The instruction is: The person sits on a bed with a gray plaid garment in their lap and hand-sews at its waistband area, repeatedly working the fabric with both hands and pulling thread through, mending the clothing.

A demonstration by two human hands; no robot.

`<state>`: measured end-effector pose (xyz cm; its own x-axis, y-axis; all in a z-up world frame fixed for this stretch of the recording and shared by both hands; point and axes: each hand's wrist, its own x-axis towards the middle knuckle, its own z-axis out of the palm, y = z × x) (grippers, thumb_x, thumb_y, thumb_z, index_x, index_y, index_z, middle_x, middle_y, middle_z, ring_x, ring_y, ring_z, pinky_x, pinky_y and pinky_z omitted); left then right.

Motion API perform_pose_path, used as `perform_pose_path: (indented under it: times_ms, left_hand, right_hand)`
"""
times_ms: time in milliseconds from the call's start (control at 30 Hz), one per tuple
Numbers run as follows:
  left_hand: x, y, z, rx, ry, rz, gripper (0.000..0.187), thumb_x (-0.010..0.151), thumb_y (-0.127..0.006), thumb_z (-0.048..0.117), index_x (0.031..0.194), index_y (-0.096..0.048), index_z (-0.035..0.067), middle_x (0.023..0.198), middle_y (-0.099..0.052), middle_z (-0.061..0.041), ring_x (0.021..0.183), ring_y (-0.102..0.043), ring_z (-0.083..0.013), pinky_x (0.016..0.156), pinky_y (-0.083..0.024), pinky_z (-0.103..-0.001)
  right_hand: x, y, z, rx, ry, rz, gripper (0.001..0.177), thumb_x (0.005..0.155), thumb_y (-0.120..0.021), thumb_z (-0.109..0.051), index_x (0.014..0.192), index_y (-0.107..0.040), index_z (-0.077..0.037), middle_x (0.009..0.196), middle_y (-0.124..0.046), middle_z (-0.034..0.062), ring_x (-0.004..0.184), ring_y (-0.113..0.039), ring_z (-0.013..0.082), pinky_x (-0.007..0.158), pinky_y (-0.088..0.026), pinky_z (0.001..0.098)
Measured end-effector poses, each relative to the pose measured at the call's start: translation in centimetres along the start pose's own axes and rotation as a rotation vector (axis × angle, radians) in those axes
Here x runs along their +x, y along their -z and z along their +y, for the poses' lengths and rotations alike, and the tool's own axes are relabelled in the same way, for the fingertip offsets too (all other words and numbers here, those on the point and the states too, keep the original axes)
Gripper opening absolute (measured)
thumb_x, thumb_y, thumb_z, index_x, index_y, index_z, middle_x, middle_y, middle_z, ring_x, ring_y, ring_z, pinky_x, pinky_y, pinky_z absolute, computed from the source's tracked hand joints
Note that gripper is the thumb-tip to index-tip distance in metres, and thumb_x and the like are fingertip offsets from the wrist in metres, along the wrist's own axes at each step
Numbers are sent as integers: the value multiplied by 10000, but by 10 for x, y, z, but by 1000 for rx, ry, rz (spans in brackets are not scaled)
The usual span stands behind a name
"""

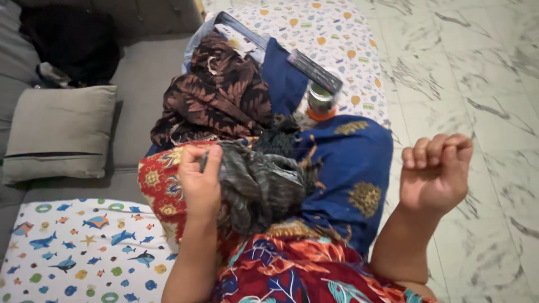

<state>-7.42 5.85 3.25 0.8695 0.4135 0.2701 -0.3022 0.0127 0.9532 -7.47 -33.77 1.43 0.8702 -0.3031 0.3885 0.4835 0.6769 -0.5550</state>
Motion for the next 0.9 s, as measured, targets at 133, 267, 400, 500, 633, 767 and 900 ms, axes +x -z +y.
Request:
perform_pose_path:
  times_ms: [133, 267, 400, 500, 633, 767, 900]
  left_hand:
    - [-18, 10, 21, -118, -30, -75, 186, 1012, -684, 42, 957, -516, 101, 936, -659, 8, 830, -579, -31, 760, -476, -193]
    - [-30, 5, 29, -256, 9, -142, 202, 1030, -698, 33, 978, -514, 98, 908, -645, -7, 782, -558, -35, 702, -440, -193]
    - [-38, -1, 34, -192, -22, -172, 202, 1014, -694, 25, 956, -512, 90, 995, -678, -18, 870, -601, -39, 796, -496, -197]
    - [-41, -8, 28, -74, -52, -233, 179, 995, -694, 31, 960, -526, 83, 989, -694, -25, 871, -613, -41, 786, -510, -199]
    - [-39, -21, 2, -38, 47, -242, 155, 979, -714, 41, 962, -562, 68, 948, -682, -16, 822, -594, -36, 730, -489, -200]
    - [-35, -17, -23, -71, 109, -256, 156, 982, -712, 50, 961, -559, 71, 948, -685, -8, 836, -594, -32, 741, -484, -195]
    - [-14, -16, -41, -88, 95, -237, 171, 981, -723, 55, 957, -556, 80, 927, -661, 12, 824, -578, -23, 736, -475, -190]
  right_hand:
    - [-16, 2, -42, -34, 40, 5, 117, 1236, -510, -121, 1122, -528, -97, 791, -391, 12, 674, -370, 125, 648, -356, 263]
    - [-35, -12, -64, -426, 88, 13, 107, 1185, -524, -22, 1124, -544, -107, 814, -445, 26, 666, -379, 127, 648, -382, 289]
    - [-31, -39, -43, -1203, -131, -105, 180, 1095, -518, -24, 1260, -579, -64, 824, -565, 89, 689, -509, 210, 650, -445, 344]
    - [-28, -58, 4, -1829, 58, -374, 305, 992, -560, -109, 1286, -529, -33, 1047, -700, 215, 805, -663, 426, 715, -514, 509]
    - [-24, -61, 45, -1896, -46, -397, 382, 927, -547, -102, 1299, -494, -34, 1078, -685, 243, 878, -661, 457, 741, -505, 553]
    - [-24, -58, 54, -1761, -251, -481, 365, 943, -540, -114, 1299, -505, -41, 965, -673, 206, 867, -660, 414, 754, -506, 495]
    - [-1, -81, 62, -1433, -322, -500, 220, 1005, -522, -68, 1217, -575, -44, 835, -599, 134, 741, -626, 283, 727, -510, 370]
